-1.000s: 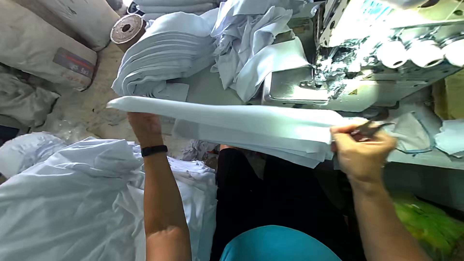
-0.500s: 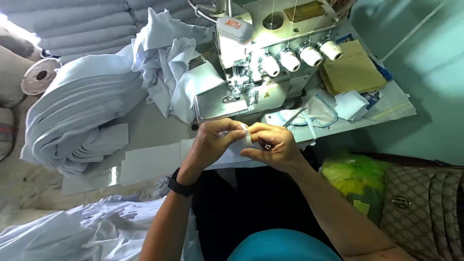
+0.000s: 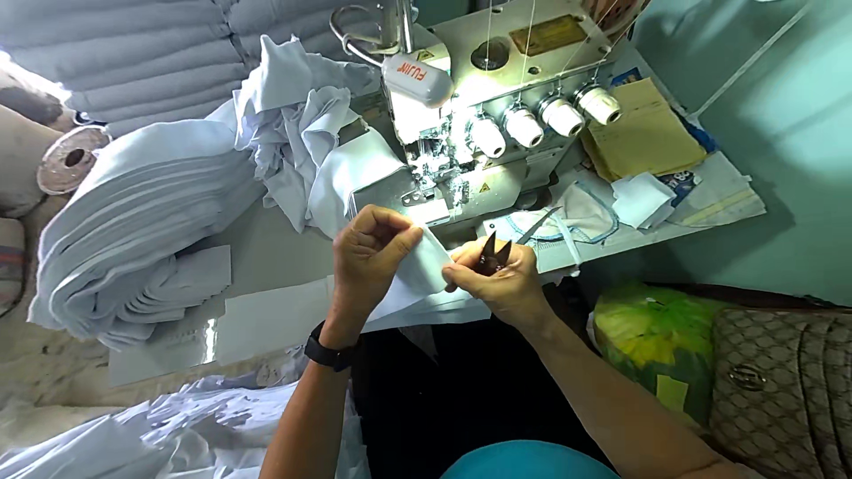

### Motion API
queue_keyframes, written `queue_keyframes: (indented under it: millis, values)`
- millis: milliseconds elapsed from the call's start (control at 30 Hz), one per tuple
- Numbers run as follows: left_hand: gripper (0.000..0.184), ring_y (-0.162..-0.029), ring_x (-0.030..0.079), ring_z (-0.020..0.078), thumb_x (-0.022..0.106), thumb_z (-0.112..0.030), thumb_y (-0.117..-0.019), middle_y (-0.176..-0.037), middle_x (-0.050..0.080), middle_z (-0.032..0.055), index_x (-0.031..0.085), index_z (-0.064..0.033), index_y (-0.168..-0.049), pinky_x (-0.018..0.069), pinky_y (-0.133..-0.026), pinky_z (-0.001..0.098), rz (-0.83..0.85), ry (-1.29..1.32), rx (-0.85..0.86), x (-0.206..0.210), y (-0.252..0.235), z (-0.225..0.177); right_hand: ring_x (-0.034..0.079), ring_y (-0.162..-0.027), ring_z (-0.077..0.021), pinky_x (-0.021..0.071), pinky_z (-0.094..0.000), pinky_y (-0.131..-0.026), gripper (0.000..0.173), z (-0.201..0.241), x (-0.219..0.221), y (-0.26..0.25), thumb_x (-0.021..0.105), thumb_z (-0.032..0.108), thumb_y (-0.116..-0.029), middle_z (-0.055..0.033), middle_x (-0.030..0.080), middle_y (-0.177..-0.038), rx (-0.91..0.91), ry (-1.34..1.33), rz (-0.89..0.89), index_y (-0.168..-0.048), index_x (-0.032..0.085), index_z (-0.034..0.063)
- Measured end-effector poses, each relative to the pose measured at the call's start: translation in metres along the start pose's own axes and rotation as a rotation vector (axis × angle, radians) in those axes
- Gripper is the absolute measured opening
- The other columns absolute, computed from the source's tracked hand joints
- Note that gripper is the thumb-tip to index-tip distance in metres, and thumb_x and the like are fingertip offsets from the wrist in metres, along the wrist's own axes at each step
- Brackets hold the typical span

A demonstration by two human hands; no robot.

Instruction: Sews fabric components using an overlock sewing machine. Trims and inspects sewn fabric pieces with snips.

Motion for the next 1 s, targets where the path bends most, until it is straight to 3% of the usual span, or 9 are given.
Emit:
queue_keyframes:
  millis: [167,233,333,400,500,567,733,867,1000]
  values:
    - [0.017,-0.073,0.065,0.0065,0.078,0.001,-0.0837,-0.085,0.068,0.0056,0.063,-0.0016,-0.094,0.0546,-0.066,0.0186,0.108,-0.474,0.221,-0.001,-0.028,0.011,0.065,-0.061,-0.0037,0.0577,-0.0194,-0.057,0.014,-0.019,0.013,-0.011,0.075,-0.002,-0.0853,0.0009,0.068,-0.075,-0.079,0.218,-0.182,-0.094,0.065,0.0035]
    - [0.008,-0.085,0.065,0.0168,0.075,-0.008,-0.0897,-0.093,0.068,0.0101,0.071,-0.0012,-0.091,0.0547,-0.077,0.0292,0.168,-0.675,0.270,0.002,-0.031,0.016,0.064,-0.062,-0.0026,0.0561,-0.0180,-0.058,0.011,-0.025,0.013,-0.009,0.073,0.000,-0.0864,-0.0003,0.068,-0.077,-0.120,0.299,-0.202,-0.095,0.067,0.0015]
    - [0.018,-0.091,0.065,0.0330,0.060,-0.009,-0.0990,-0.100,0.068,0.0169,0.075,-0.0006,-0.104,0.0517,-0.077,0.0469,0.143,-1.069,0.248,0.024,-0.011,0.006,0.061,-0.064,0.0003,0.0512,-0.0141,-0.059,0.007,-0.025,0.009,-0.003,0.070,0.001,-0.0878,-0.0026,0.070,-0.080,-0.202,0.420,-0.167,-0.095,0.071,-0.0011]
    - [0.025,-0.104,0.067,0.0318,0.057,-0.006,-0.0980,-0.113,0.071,0.0159,0.073,-0.0018,-0.118,0.0530,-0.087,0.0452,0.043,-1.245,0.218,0.044,0.013,0.010,0.058,-0.063,0.0012,0.0486,-0.0130,-0.058,0.006,-0.023,0.008,-0.005,0.069,0.002,-0.0875,-0.0027,0.070,-0.078,-0.238,0.483,-0.158,-0.092,0.072,-0.0010]
    - [0.030,-0.128,0.061,0.0295,0.052,-0.007,-0.1016,-0.131,0.067,0.0148,0.069,-0.0021,-0.126,0.0458,-0.109,0.0455,-0.021,-1.178,0.188,0.044,0.021,0.024,0.059,-0.064,0.0001,0.0490,-0.0133,-0.058,0.007,-0.021,0.009,-0.014,0.069,0.003,-0.0875,-0.0039,0.071,-0.080,-0.273,0.560,-0.152,-0.092,0.074,-0.0007]
    - [0.028,-0.132,0.058,0.0305,0.050,-0.007,-0.1027,-0.133,0.066,0.0160,0.067,-0.0003,-0.123,0.0416,-0.112,0.0494,0.003,-1.071,0.158,0.038,0.016,0.024,0.062,-0.066,-0.0017,0.0510,-0.0142,-0.061,0.009,-0.019,0.010,-0.020,0.069,0.003,-0.0880,-0.0051,0.072,-0.081,-0.286,0.601,-0.148,-0.093,0.075,-0.0011]
    - [0.029,-0.129,0.061,0.0313,0.046,-0.006,-0.1018,-0.131,0.067,0.0189,0.067,0.0063,-0.118,0.0447,-0.111,0.0471,0.153,-0.900,0.122,0.012,-0.012,0.019,0.064,-0.064,-0.0070,0.0517,-0.0209,-0.059,0.013,-0.017,0.011,-0.039,0.069,0.009,-0.0899,-0.0063,0.072,-0.077,-0.337,0.762,-0.168,-0.095,0.078,0.0012]
    - [0.026,-0.110,0.068,0.0342,0.057,-0.009,-0.0979,-0.124,0.068,0.0201,0.063,0.0026,-0.120,0.0540,-0.092,0.0500,0.228,-0.823,0.049,-0.015,-0.040,0.020,0.063,-0.058,-0.0149,0.0472,-0.0324,-0.051,0.015,-0.013,0.014,-0.050,0.070,0.015,-0.0900,-0.0070,0.071,-0.073,-0.331,0.887,-0.182,-0.096,0.079,0.0044]
    - [0.035,-0.105,0.068,0.0350,0.065,-0.017,-0.0964,-0.115,0.069,0.0251,0.062,0.0072,-0.122,0.0524,-0.094,0.0509,0.162,-0.722,-0.049,-0.032,-0.086,0.043,0.052,-0.056,0.0046,0.0438,-0.0119,-0.052,0.013,-0.005,0.001,-0.038,0.065,0.011,-0.0966,0.0030,0.062,-0.069,-0.171,0.557,-0.191,-0.088,0.071,0.0033]
Point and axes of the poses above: each hand's wrist, its own y-axis away from the middle knuckle, its own x-axis out of the palm, z = x × y, the point moved 1 cm from there along -y, towards the middle knuckle
